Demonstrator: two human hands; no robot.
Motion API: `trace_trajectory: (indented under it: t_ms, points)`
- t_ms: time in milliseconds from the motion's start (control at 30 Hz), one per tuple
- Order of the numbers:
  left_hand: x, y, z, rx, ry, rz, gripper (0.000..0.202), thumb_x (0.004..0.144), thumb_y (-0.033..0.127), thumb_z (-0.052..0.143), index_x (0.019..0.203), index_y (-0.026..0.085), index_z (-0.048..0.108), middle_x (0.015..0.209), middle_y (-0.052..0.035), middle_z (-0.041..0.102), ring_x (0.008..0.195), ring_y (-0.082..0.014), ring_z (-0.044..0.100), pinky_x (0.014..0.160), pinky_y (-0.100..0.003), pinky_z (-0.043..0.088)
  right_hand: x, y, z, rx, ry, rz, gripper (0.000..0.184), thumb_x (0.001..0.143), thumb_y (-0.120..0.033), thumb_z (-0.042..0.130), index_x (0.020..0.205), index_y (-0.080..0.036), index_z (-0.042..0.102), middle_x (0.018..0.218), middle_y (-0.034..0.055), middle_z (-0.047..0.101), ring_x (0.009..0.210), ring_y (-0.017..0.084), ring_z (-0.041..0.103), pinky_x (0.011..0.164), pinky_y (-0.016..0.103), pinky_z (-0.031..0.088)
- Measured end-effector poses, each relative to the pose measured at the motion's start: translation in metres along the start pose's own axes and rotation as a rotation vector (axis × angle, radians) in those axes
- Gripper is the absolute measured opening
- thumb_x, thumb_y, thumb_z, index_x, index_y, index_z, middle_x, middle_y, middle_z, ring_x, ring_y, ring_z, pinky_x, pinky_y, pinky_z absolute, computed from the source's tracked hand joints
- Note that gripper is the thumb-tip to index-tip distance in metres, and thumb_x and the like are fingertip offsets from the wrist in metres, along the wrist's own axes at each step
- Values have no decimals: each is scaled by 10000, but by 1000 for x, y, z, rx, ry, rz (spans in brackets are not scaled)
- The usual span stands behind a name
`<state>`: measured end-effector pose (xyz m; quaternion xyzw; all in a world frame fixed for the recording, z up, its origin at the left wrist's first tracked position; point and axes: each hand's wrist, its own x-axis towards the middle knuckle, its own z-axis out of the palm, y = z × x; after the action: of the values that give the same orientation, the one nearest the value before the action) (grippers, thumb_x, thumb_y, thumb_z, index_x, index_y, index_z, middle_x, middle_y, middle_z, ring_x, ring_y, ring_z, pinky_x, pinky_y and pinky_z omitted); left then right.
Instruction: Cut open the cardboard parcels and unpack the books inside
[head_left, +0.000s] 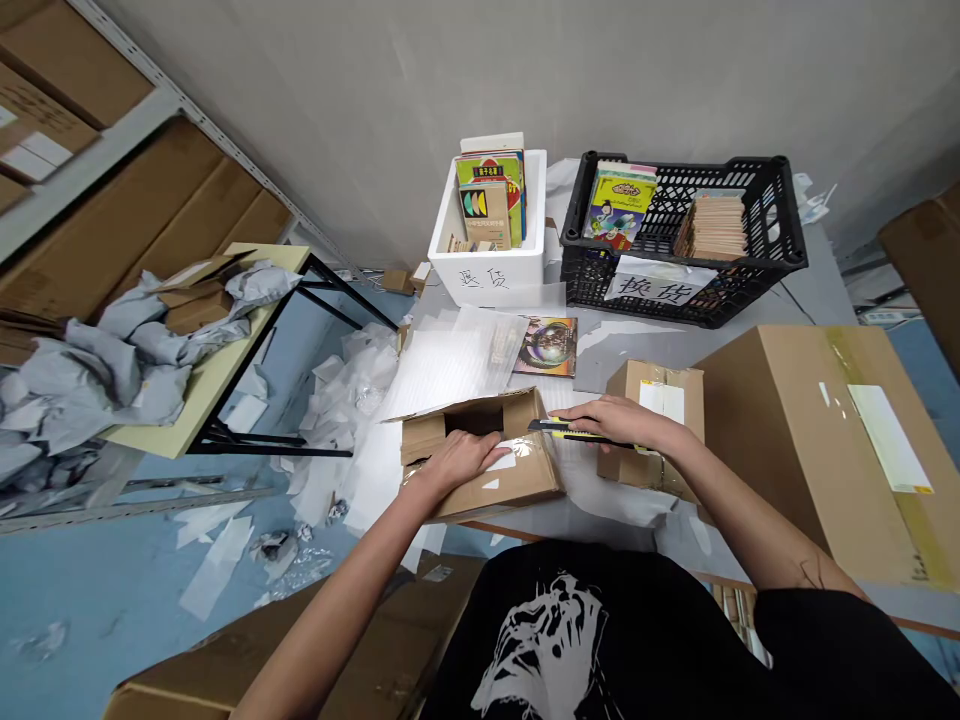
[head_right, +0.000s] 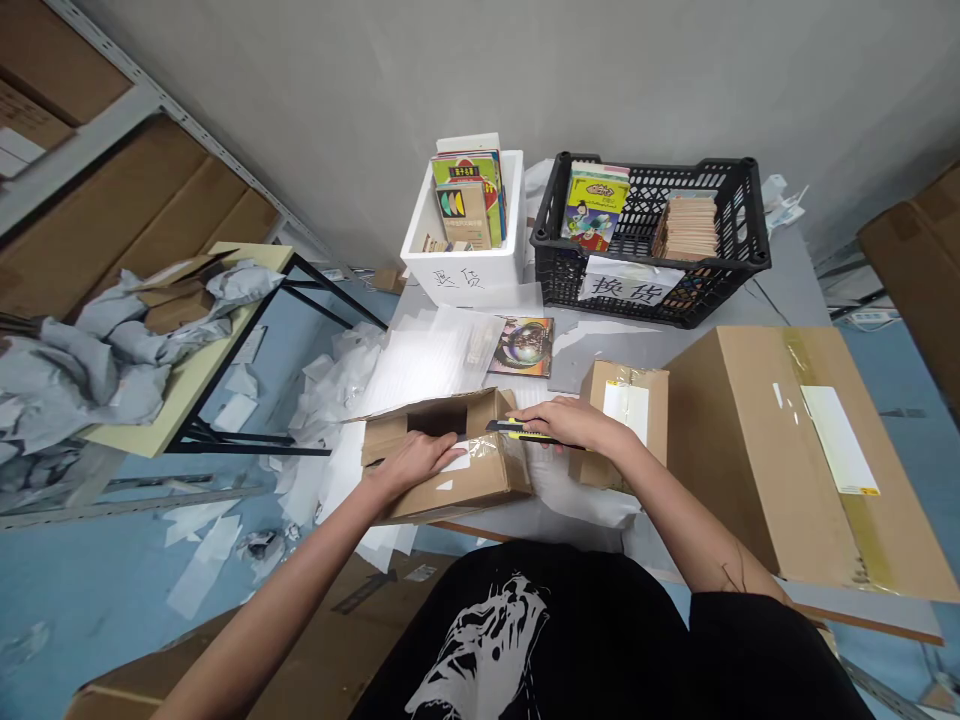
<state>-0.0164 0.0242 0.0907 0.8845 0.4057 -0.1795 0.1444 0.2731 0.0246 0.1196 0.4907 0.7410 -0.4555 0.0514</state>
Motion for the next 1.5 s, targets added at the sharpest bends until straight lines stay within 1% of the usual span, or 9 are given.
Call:
trace_trajectory:
  t_ms: [233,433,533,633,733,800,900,1167,1500]
  points:
    - [0,-2,29,54,47,36,517,967,497,228,874,168,615,646,-87,675,609,-223,648,580,-273,390,10,4,2,116,-226,-13,426,934,-360,381,1336,-327,520,689,5,676,518,122,577,569,227,376]
    - [9,2,51,58,188,110,487,978,437,265,792,151,613,590,-70,629,573,-179,594,547,-255,374,19,1,17,-128,-131,40,407,940,-374,365,1309,-372,539,664,4,684,661,172,611,614,240,349]
    - [11,12,42,125,262,175,439,976,398,312,793,141,616,696,-86,644,744,-195,613,626,-282,420,22,2,22,-181,-105,47,411,946,-363,353,1317,-368,529,610,0,663,618,170,601,584,239,320]
    - [8,20,29,207,324,288,397,943,443,401,868,136,641,936,-118,659,1020,-233,579,865,-372,429,24,3,26,-195,-97,21,398,947,-342,357,1295,-367,547,632,-2,668,579,155,588,566,237,300]
    - [8,20,20,236,373,349,378,887,499,493,928,172,677,1242,-122,576,1310,-316,374,1101,-552,190,24,2,31,-191,-75,24,394,947,-341,364,1293,-363,549,646,4,666,599,158,590,565,234,294]
    - [13,16,17,206,362,344,414,819,575,552,902,199,703,1343,-105,512,1374,-377,252,1100,-660,8,23,1,33,-186,-47,32,396,949,-337,359,1296,-358,547,635,8,656,601,160,585,570,236,296]
    - [27,6,20,123,306,326,499,704,679,605,875,226,727,1372,-113,487,1373,-416,223,1043,-723,-103,21,2,33,-183,-3,34,397,943,-304,362,1284,-359,558,612,5,633,588,154,566,572,237,293]
    - [58,-11,33,-119,197,292,413,674,652,657,725,250,735,1369,-76,489,1362,-393,255,1021,-716,-124,26,10,25,-20,-24,24,385,936,-352,363,1232,-322,607,523,-26,527,514,128,471,560,231,285]
    - [65,-17,44,-305,211,222,305,784,523,633,660,252,699,1331,0,543,1381,-314,264,1073,-626,-76,26,22,25,21,-47,35,391,933,-335,360,1227,-284,612,557,-17,554,504,120,450,548,231,278]
